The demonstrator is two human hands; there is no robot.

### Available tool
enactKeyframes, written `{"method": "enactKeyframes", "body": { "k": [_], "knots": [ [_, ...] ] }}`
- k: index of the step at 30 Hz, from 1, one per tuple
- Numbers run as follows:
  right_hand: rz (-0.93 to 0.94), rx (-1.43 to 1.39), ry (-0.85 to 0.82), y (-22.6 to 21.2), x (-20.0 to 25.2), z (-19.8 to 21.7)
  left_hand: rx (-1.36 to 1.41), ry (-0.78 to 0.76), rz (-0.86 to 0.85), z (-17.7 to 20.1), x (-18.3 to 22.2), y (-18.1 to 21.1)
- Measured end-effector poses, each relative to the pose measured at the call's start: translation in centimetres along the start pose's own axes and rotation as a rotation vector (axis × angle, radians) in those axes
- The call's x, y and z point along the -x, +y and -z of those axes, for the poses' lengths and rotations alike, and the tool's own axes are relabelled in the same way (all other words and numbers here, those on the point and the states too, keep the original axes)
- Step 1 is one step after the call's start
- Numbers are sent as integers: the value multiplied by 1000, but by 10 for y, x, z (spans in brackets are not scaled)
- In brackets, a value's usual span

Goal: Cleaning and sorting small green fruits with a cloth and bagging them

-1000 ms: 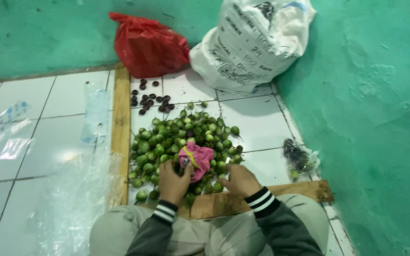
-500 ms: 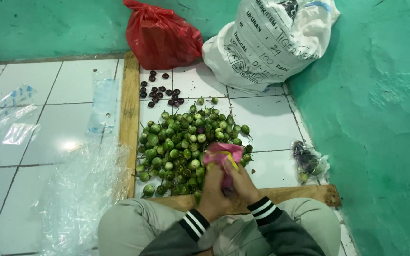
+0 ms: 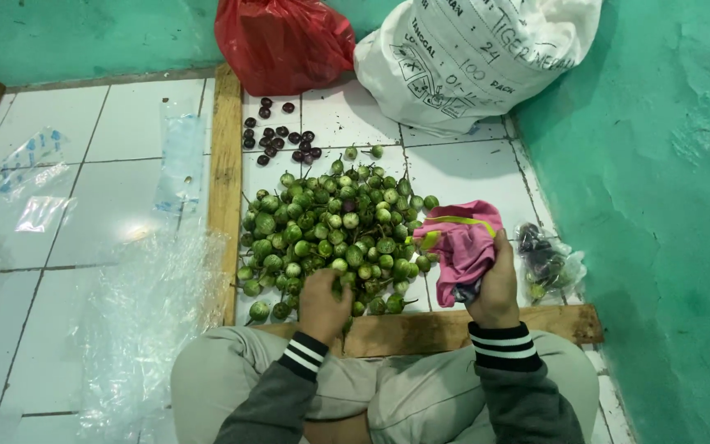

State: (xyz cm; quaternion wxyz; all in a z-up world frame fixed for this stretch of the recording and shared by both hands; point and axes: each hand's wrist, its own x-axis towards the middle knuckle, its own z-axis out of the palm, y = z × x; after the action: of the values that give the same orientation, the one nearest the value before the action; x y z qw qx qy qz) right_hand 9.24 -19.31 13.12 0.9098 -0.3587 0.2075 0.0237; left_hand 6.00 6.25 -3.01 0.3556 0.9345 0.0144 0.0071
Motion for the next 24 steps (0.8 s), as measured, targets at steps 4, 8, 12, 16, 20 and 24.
{"method": "enactKeyframes", "body": {
  "k": [4,8,12,16,20,24],
  "knots": [
    [-23,-110,-25,8,-25,33,-73,55,-34,-16,-18,-10],
    [-19,-97,-37,17,-35,40,-238,197,-111,-34,-39,-4],
    [-44,-25,-37,15,-19,21,-394,190,-108,-46,-54,0],
    [-24,-6,-57,25,-24,22,-505,169,-96,-60,-64,-9],
    [-84,37,-51,34,-31,29,-368,159,-97,-49,-58,-5],
    [-64,62,-26,35,-28,28,264,113,-24,-13,-44,34]
  ]
}}
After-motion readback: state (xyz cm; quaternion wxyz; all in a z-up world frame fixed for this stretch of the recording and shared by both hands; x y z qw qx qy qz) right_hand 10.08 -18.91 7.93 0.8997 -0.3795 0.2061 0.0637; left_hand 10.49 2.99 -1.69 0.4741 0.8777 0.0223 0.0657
